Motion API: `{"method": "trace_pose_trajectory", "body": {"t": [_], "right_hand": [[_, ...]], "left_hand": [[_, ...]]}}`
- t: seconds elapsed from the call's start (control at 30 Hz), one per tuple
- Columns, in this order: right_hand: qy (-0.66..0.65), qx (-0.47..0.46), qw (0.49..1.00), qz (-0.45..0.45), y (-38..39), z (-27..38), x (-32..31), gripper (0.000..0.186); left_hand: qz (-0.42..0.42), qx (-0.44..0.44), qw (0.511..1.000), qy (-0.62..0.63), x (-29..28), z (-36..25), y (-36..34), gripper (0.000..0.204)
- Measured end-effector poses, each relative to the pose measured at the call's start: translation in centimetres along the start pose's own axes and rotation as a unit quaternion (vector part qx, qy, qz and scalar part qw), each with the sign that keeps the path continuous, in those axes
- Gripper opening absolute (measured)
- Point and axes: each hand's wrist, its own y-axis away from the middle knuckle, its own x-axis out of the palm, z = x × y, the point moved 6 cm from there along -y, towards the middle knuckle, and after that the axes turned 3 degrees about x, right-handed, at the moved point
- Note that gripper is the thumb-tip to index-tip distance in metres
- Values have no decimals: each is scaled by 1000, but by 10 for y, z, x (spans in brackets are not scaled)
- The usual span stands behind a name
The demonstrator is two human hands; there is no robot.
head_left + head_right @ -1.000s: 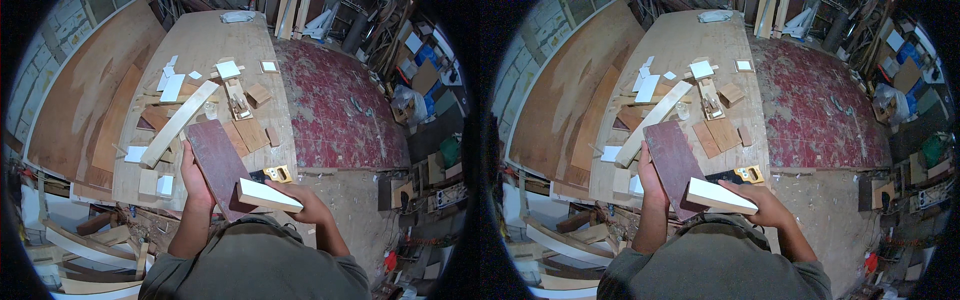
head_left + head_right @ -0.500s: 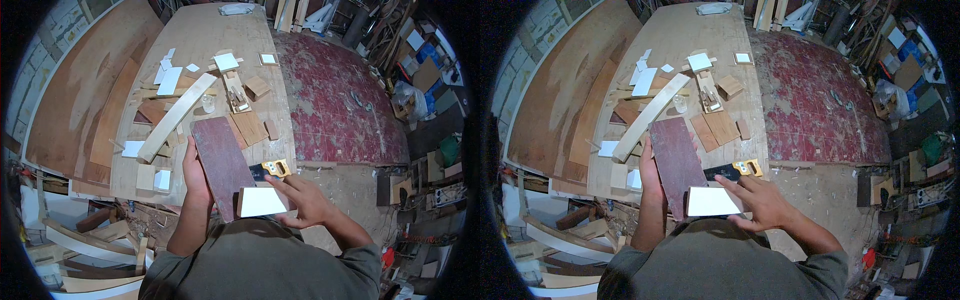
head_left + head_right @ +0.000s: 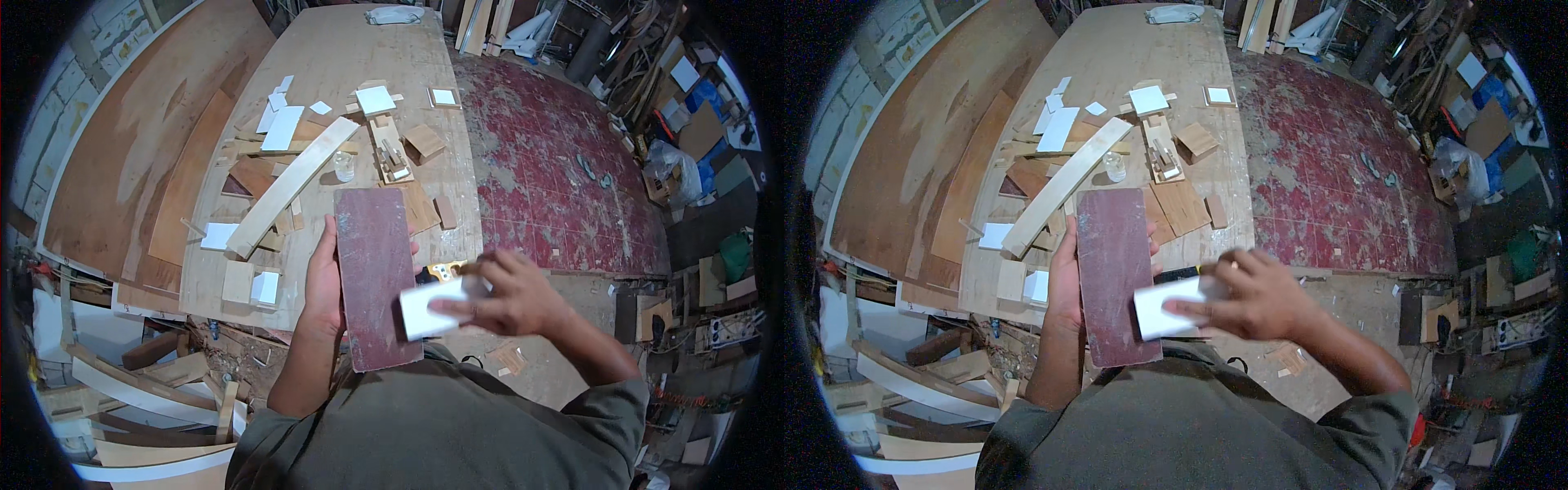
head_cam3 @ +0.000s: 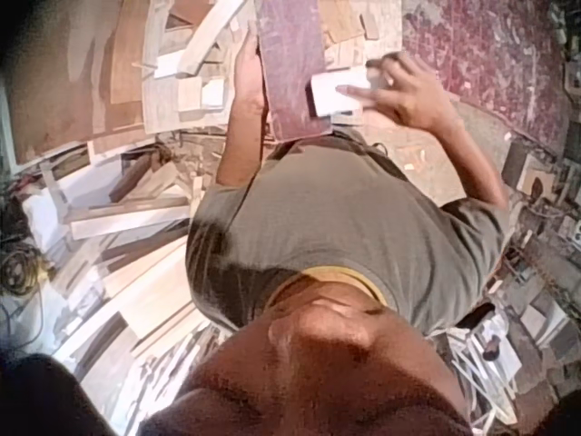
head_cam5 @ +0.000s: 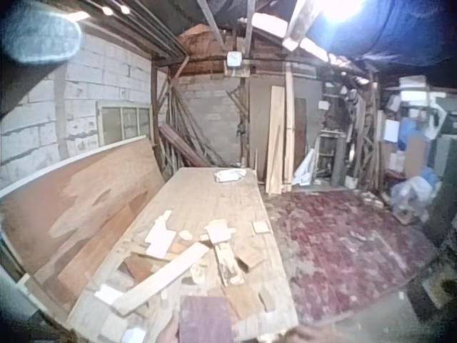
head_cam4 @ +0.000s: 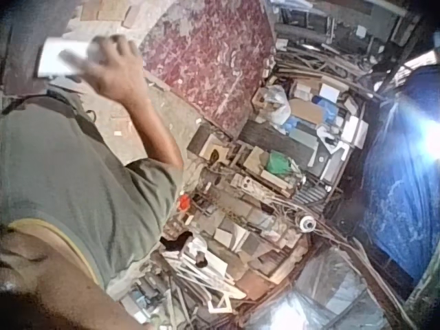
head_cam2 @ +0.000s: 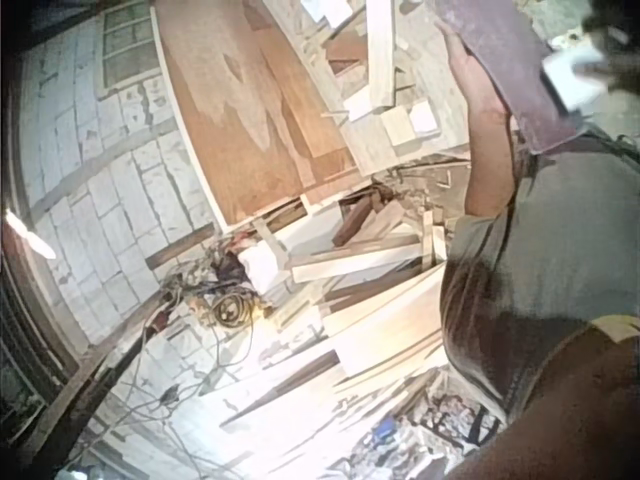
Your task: Sawing a small piece of wood with a hand saw and then sanding it using a sanding block.
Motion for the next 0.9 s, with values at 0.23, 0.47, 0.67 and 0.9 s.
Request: {"method": "trace_pose_trajectory", "body": {"t": [0.23,0.47,0.67,0.9], "right_hand": [[9,-99,995,-22,4,15,-3,56],[-10,-117,993,10,5,25,4,53],[-20,81,989,-123,-11,-58,-38,59],[-94,175,977,-82,-9,-39,-31,87]], "left_hand": [[27,-6,999,41,10,0,4,82],[64,4,997,36,12,1,4,81],[-24,85,996,21,3,-7,9,78],[-63,170,983,-32,-3,-14,14,75]]}}
